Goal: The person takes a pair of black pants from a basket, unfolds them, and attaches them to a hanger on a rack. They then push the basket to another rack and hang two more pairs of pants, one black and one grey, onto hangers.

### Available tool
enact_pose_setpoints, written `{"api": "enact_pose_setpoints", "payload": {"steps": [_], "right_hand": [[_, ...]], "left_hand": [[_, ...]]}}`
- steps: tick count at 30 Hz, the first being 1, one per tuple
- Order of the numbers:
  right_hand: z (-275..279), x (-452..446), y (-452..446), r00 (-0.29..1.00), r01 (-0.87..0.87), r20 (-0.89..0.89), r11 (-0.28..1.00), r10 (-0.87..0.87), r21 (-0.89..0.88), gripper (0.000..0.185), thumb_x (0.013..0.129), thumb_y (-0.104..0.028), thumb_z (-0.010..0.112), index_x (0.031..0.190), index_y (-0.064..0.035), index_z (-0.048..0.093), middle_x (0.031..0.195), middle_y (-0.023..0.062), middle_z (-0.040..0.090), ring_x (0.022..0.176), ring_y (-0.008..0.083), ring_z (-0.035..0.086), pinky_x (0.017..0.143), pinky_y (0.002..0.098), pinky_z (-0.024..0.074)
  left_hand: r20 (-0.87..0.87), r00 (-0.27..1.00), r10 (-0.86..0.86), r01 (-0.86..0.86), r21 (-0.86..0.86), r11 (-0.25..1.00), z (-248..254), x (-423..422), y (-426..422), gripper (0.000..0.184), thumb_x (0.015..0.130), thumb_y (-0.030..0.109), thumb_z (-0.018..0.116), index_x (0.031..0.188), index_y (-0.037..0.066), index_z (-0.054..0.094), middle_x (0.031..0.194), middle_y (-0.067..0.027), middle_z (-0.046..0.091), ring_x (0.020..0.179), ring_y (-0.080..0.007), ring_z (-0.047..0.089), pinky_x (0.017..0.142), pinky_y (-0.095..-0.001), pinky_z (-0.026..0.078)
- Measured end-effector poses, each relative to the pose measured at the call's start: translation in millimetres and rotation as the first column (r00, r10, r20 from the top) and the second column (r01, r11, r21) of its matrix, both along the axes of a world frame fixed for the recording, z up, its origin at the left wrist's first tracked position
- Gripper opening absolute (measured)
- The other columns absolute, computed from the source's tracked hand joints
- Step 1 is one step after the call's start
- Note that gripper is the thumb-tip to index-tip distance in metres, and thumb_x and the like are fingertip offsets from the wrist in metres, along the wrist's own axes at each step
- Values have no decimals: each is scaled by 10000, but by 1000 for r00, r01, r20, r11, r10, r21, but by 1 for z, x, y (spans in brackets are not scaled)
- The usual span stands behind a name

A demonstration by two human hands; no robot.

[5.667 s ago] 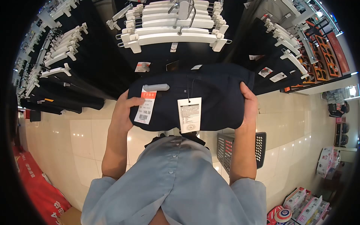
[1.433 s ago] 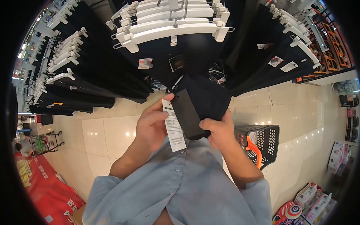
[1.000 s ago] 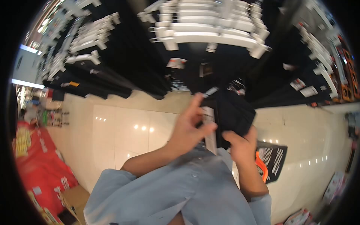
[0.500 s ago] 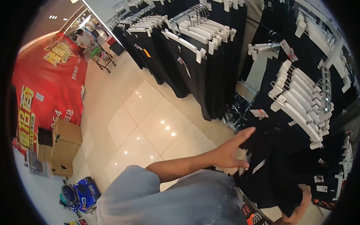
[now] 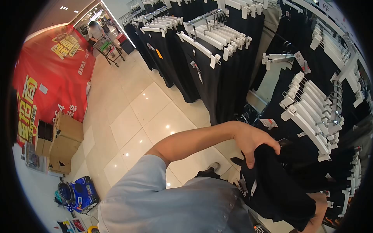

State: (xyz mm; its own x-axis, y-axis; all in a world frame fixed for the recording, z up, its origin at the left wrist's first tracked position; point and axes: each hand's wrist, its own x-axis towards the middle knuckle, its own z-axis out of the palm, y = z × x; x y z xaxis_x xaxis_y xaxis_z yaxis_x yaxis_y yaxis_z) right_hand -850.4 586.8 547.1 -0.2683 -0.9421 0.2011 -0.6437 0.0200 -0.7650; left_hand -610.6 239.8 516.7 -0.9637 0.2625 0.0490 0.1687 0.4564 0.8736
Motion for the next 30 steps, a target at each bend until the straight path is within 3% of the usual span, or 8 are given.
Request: {"api": "enact_pose_setpoints", "payload": {"steps": [4,8,9,13,16,18,25,30], "right_hand": [[35,43,-18,999,-17,35,1000,18,-18,619,686,-509,667,989,8,510,922,86,462,839,196,472,753,309,356],[52,52,-19,997,52,-59,995,-57,-85,424,683,-306,655,962,2,575,953,144,587,838,273,544,811,379,403],[50,52,-22,995,83,-54,991,-89,-104,387,654,-242,647,945,5,587,918,128,596,817,252,554,790,361,417],[13,51,-36,892,398,253,916,-374,-50,342,536,14,615,878,15,634,778,65,632,734,167,593,706,291,469],[-55,57,-44,679,675,471,732,-563,-98,284,556,94,567,814,5,646,693,39,623,647,134,583,635,252,473],[-68,50,-46,585,571,657,817,-475,82,332,561,112,547,862,13,650,738,37,631,670,117,576,645,237,458],[-62,75,-55,559,600,738,798,-377,-47,366,637,110,510,976,32,622,844,19,628,777,93,567,726,217,443],[-67,87,-42,619,559,736,812,-273,-169,261,808,62,614,1059,20,560,930,21,602,840,84,548,772,224,442]], "left_hand": [[114,986,-121,117,44,992,-32,-8,-1,627,572,107,809,1136,-9,561,1076,-186,611,1056,-310,573,895,-345,451],[-13,996,83,-83,-222,971,-26,23,1,348,687,188,755,972,20,648,841,-160,651,787,-302,638,673,-381,477],[-169,973,159,-176,-87,981,-29,34,1,301,692,187,759,910,15,642,820,-172,632,770,-338,616,663,-386,473],[-231,913,336,-382,-199,903,19,62,10,176,690,67,706,812,-21,615,685,-192,558,672,-373,575,585,-403,441],[-40,940,338,-339,-204,919,41,64,12,145,689,8,686,814,-16,615,649,-190,554,612,-359,562,547,-375,428],[19,942,335,-324,-212,922,46,58,10,137,695,-7,674,820,-12,620,646,-188,564,594,-353,558,536,-357,427],[74,928,364,-339,-232,912,47,40,-3,136,721,-28,649,855,-18,628,672,-174,589,576,-312,565,535,-320,422],[171,932,320,-295,-155,943,32,38,-22,146,726,-50,619,869,-26,628,687,-186,592,587,-301,569,554,-304,429]]}}
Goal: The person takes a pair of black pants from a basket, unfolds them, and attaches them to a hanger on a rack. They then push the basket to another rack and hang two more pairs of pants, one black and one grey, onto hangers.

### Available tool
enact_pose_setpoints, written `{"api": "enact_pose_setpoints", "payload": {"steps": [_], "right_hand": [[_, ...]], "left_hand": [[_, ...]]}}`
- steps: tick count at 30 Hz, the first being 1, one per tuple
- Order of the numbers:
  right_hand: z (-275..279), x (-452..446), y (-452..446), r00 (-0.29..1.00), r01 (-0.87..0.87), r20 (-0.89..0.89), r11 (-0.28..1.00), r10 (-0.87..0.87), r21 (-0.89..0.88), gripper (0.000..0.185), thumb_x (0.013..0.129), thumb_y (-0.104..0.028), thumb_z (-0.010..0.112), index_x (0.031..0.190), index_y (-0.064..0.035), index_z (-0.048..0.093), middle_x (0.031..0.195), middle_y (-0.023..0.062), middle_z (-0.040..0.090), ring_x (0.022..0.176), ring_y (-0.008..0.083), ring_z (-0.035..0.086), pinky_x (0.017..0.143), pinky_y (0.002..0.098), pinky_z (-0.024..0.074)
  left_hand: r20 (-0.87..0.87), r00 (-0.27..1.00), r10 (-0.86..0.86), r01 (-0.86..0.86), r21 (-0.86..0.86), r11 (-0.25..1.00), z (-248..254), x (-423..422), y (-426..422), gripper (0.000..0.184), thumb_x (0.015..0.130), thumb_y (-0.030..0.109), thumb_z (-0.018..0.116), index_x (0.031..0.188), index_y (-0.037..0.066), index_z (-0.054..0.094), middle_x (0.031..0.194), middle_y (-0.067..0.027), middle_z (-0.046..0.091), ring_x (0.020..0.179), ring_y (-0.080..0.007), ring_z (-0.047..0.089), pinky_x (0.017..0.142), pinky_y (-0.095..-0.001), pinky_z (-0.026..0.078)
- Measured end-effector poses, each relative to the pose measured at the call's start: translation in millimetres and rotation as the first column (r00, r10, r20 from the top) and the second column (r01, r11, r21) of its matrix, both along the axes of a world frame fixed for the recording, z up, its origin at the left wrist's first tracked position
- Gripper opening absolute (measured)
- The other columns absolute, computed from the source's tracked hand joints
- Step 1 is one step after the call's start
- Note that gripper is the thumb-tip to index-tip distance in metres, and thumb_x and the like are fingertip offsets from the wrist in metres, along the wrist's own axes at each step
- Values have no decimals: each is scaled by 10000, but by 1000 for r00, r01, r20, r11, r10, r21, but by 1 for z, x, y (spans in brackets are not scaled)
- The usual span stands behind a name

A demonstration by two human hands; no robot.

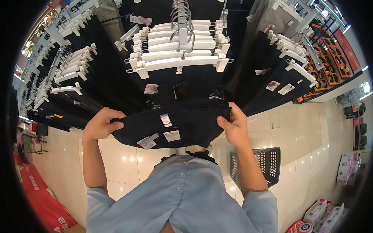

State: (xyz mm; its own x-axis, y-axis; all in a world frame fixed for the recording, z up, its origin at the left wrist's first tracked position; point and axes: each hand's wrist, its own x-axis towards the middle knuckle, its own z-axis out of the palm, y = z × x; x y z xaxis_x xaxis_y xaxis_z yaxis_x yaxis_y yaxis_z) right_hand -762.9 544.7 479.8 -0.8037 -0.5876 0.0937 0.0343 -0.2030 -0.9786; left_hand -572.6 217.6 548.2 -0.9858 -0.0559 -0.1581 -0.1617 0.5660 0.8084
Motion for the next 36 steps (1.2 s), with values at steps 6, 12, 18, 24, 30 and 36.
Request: {"api": "enact_pose_setpoints", "payload": {"steps": [6,12,18,24,30,36], "right_hand": [[-2,30,-10,993,39,-111,998,-33,49,209,797,77,609,994,16,576,874,7,603,798,70,533,740,225,444],[22,39,-30,936,49,-352,987,8,152,281,758,91,611,1028,23,568,886,87,627,810,138,595,751,228,461],[12,23,-12,916,208,-357,978,-182,33,395,777,30,676,1104,8,457,991,96,576,893,144,569,789,254,456],[-29,-15,11,884,209,-383,959,-268,-189,254,803,53,642,1001,20,486,1036,184,601,910,198,587,807,282,467],[-29,-56,22,962,94,-224,962,-154,-257,204,832,34,621,994,21,497,1071,177,571,930,175,558,832,267,448],[-18,-68,9,978,146,-125,974,-168,-172,191,831,72,575,1009,31,520,1012,134,550,898,163,536,805,260,438]], "left_hand": [[63,990,-123,137,-322,937,-14,-11,-1,243,697,-26,635,939,-18,640,805,-218,624,758,-352,636,683,-385,487],[-378,897,-227,253,20,967,-27,-70,75,796,592,128,820,1288,13,451,1125,-178,616,1015,-266,621,867,-306,462],[-316,930,-186,204,24,979,-19,-108,122,304,714,102,705,979,11,589,733,-172,631,701,-373,616,629,-410,466],[-169,969,-182,140,-234,962,4,-143,160,275,717,110,709,961,39,603,739,-171,619,689,-363,602,587,-393,459],[-178,959,-220,147,-353,924,-4,-175,181,280,736,118,683,991,32,605,720,-160,623,693,-365,607,598,-415,459],[-85,993,-78,50,-291,955,-12,-189,183,346,716,155,711,1020,20,612,725,-159,634,696,-366,614,604,-409,472]]}}
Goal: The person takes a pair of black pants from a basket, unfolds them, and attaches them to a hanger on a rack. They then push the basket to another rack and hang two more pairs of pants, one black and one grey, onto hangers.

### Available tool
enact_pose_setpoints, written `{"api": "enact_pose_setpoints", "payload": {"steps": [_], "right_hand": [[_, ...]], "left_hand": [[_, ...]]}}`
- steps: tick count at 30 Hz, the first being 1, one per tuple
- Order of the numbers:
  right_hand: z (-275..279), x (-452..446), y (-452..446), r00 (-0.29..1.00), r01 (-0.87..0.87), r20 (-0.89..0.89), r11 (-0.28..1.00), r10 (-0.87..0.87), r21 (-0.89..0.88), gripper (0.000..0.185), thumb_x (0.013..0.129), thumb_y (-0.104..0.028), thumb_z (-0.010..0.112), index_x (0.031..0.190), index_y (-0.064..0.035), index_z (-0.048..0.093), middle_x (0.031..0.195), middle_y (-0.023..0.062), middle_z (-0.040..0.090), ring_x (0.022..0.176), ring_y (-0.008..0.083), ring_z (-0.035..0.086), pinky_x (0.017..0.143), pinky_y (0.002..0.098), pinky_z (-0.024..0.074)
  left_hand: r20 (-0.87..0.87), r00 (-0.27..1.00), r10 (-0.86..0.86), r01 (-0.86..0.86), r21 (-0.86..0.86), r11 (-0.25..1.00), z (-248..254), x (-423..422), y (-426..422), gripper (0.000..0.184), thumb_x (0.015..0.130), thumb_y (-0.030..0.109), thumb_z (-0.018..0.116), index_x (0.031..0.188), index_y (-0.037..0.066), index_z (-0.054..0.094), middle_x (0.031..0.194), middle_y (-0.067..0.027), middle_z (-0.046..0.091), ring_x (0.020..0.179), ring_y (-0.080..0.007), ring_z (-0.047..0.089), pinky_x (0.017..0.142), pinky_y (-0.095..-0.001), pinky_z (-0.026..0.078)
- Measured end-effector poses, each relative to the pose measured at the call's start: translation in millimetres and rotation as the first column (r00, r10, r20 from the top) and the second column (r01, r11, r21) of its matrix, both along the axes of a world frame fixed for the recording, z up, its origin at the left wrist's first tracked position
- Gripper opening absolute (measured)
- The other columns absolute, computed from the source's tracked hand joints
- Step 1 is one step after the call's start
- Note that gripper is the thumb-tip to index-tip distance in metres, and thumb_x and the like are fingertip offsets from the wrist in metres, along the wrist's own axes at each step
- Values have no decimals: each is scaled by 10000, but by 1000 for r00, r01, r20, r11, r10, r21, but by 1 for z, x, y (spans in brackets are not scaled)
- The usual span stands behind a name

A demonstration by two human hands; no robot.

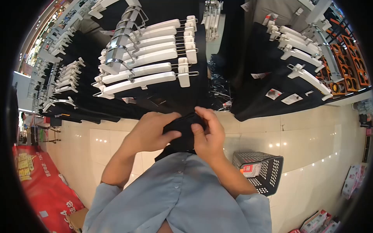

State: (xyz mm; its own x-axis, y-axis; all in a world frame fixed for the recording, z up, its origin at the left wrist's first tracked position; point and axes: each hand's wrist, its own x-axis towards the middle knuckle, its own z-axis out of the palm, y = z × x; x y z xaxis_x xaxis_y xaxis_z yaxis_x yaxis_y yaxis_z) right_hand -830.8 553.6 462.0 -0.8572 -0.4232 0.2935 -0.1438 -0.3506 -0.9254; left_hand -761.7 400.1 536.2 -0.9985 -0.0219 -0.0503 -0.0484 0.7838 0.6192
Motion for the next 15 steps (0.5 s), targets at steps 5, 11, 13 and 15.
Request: {"api": "enact_pose_setpoints", "payload": {"steps": [5,11,13,15], "right_hand": [[-13,-13,-8,984,28,-176,999,-22,31,185,817,70,566,993,28,527,949,104,532,852,149,521,740,238,421],[-13,-44,-5,978,-202,17,939,206,279,298,774,23,617,1052,-35,527,972,35,557,902,100,551,739,253,466],[8,-60,-13,984,-149,-44,942,170,302,368,744,25,638,1088,-54,533,991,28,562,939,113,558,770,264,470],[32,-80,-24,956,43,-282,921,74,387,446,706,5,667,1127,-67,540,1018,49,573,952,152,570,786,294,475]], "left_hand": [[-26,994,109,-102,188,977,-25,-11,-6,268,724,191,730,910,20,638,658,-169,601,617,-354,596,562,-377,453],[-42,995,-91,96,133,986,-45,-28,-40,239,730,177,719,861,-11,651,649,-214,571,618,-383,574,560,-388,446],[-60,990,-127,132,105,986,-44,-34,-49,257,731,183,717,873,-20,653,647,-223,565,629,-390,573,564,-395,447],[-11,993,-121,122,100,988,-47,-40,-56,285,736,204,713,884,-32,654,652,-233,567,649,-398,577,585,-409,453]]}}
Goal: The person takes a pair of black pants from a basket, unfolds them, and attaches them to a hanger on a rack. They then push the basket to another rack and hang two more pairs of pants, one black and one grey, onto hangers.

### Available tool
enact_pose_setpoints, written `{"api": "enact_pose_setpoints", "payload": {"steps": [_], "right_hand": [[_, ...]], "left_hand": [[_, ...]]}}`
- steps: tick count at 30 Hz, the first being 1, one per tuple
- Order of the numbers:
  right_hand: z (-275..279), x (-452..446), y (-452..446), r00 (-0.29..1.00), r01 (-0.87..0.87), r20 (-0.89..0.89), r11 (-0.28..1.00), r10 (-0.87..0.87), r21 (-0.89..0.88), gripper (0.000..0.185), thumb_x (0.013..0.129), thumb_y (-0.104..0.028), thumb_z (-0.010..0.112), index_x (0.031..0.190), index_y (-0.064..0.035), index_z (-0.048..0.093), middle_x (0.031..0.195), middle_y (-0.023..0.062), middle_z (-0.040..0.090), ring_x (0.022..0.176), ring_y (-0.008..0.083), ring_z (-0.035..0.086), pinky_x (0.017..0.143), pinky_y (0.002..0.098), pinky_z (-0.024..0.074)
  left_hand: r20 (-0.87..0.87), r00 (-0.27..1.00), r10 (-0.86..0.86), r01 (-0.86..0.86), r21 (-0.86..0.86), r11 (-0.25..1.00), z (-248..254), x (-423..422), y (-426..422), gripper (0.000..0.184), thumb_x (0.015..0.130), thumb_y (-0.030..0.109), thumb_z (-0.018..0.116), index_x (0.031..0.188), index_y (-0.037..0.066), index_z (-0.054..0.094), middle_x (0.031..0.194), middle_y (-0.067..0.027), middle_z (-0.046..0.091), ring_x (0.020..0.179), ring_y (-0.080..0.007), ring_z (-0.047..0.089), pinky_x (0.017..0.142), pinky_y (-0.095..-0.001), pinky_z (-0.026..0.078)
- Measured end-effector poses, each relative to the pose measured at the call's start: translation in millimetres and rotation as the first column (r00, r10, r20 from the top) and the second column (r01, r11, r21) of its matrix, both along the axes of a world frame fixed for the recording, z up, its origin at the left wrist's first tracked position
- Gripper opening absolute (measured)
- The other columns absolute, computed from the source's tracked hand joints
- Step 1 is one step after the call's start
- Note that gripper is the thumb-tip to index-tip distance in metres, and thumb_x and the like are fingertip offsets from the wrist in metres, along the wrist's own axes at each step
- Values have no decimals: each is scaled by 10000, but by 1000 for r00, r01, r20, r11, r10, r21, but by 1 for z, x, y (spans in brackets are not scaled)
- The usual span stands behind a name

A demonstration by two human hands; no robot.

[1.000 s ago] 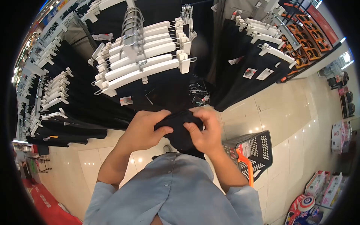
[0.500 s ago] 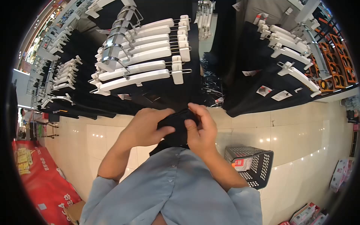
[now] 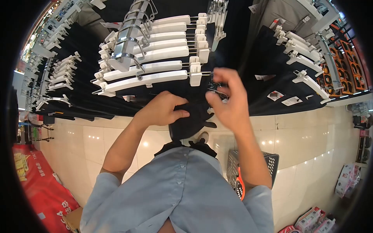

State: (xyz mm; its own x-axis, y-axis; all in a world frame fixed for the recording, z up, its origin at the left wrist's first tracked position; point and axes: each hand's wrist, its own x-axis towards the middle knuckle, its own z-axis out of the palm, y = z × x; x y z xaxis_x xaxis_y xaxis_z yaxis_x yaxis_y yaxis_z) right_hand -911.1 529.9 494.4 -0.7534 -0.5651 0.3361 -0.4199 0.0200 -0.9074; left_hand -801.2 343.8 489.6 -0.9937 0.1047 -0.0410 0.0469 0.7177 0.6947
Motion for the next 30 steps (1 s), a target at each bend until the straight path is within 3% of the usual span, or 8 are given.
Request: {"api": "enact_pose_setpoints", "payload": {"steps": [3,7,11,18,19,22,25,30], "right_hand": [[27,-15,-20,973,-19,-223,979,66,204,454,704,-51,692,1133,-36,544,1027,126,582,942,223,587,771,328,478],[42,-22,-33,961,-128,-180,915,210,381,434,712,-80,718,1109,-4,562,874,95,574,791,200,565,700,305,466],[49,-32,-37,933,-245,-113,834,341,494,369,729,-57,710,1075,12,600,885,85,585,771,173,560,684,302,473],[45,-31,-35,942,-329,80,841,327,429,258,750,-16,703,970,68,601,922,121,626,824,166,604,768,302,502],[42,-30,-35,938,-341,86,849,336,404,234,754,-11,699,951,67,600,911,119,624,825,162,603,775,300,500],[37,-24,-33,933,-357,78,869,352,342,174,763,4,687,900,61,596,879,109,614,828,150,597,790,294,493],[38,-17,-33,935,-343,34,873,354,347,149,763,13,682,876,54,595,841,88,597,820,136,583,795,288,480],[38,-15,-34,926,-367,57,857,373,362,146,759,20,684,869,54,593,835,86,592,810,133,575,792,284,476]], "left_hand": [[47,999,21,-19,-37,999,-11,-6,-9,284,744,216,708,882,-26,656,653,-231,573,658,-395,585,601,-426,455],[19,1000,17,-16,-28,999,-16,-10,-14,263,755,219,700,882,-8,663,663,-212,588,680,-389,586,635,-434,451],[-32,999,36,-36,-2,999,-28,-9,-17,253,760,227,693,892,12,669,698,-192,608,721,-388,585,680,-444,449],[96,995,30,-27,-34,999,-20,-10,-21,257,785,253,662,892,19,656,826,-191,629,865,-361,588,774,-430,456],[137,990,25,-19,-42,999,-16,-11,-21,256,789,255,658,891,20,653,833,-187,631,878,-357,588,785,-427,457],[2,999,53,-52,-72,996,-25,-9,-18,236,807,251,643,897,33,647,836,-171,630,880,-345,596,792,-426,459],[36,999,20,-15,-128,992,-24,-11,-16,234,826,251,630,952,55,640,850,-155,635,881,-331,603,791,-424,463],[185,982,26,-20,-30,999,-3,-10,-17,262,835,258,631,1033,85,621,882,-134,637,887,-313,611,797,-411,467]]}}
